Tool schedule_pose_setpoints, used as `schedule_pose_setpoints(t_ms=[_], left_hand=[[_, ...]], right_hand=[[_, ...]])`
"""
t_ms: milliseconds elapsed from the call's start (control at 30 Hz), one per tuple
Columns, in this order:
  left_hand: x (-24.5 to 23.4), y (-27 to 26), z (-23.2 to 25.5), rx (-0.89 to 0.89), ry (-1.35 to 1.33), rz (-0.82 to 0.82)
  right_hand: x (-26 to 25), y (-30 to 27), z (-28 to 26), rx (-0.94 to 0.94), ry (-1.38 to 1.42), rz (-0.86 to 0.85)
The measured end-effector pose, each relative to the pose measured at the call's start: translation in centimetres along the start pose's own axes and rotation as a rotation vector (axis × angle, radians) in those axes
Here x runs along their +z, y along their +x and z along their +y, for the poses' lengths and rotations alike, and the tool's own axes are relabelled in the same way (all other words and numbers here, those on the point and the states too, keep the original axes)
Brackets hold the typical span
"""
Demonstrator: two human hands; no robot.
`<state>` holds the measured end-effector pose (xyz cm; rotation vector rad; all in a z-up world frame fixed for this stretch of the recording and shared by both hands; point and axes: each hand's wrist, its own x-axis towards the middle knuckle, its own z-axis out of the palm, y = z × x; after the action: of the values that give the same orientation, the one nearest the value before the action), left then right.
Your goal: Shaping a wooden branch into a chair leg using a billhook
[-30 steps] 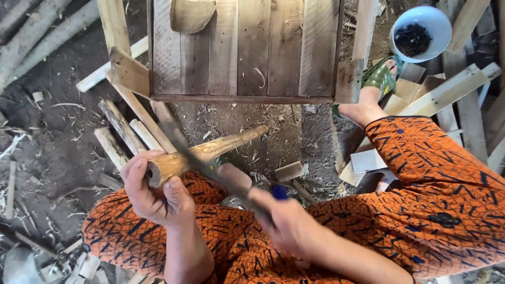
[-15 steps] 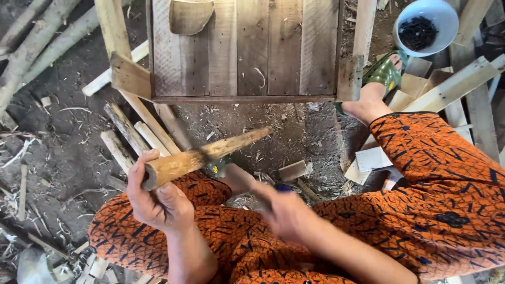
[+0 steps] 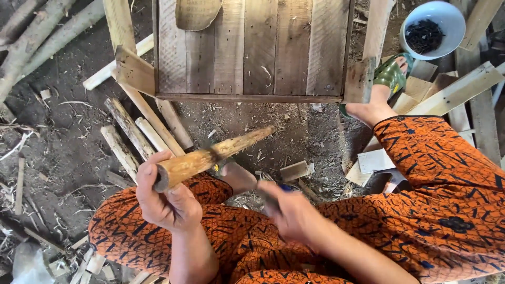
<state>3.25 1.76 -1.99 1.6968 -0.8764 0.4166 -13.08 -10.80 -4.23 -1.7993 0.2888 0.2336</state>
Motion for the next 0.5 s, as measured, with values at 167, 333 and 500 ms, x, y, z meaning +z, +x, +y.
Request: schedule_pose_setpoints(t_ms=[167,333,500], left_hand=[[0.0,0.0,-0.3,-0.030,-0.118,0.019],[0.9,0.3,1.6,-0.062,-0.011,-0.032],[-0.2,-0.1,0.2,-0.064,-0.025,-0.052]], right_hand=[[2.7,4.6,12.6,0.063,0.027,0.239],[0.5,2.5,2.9,0.154,-0.284,0.067],[-0.3,-1.1,-1.1,-0.037,0.175,0.039]])
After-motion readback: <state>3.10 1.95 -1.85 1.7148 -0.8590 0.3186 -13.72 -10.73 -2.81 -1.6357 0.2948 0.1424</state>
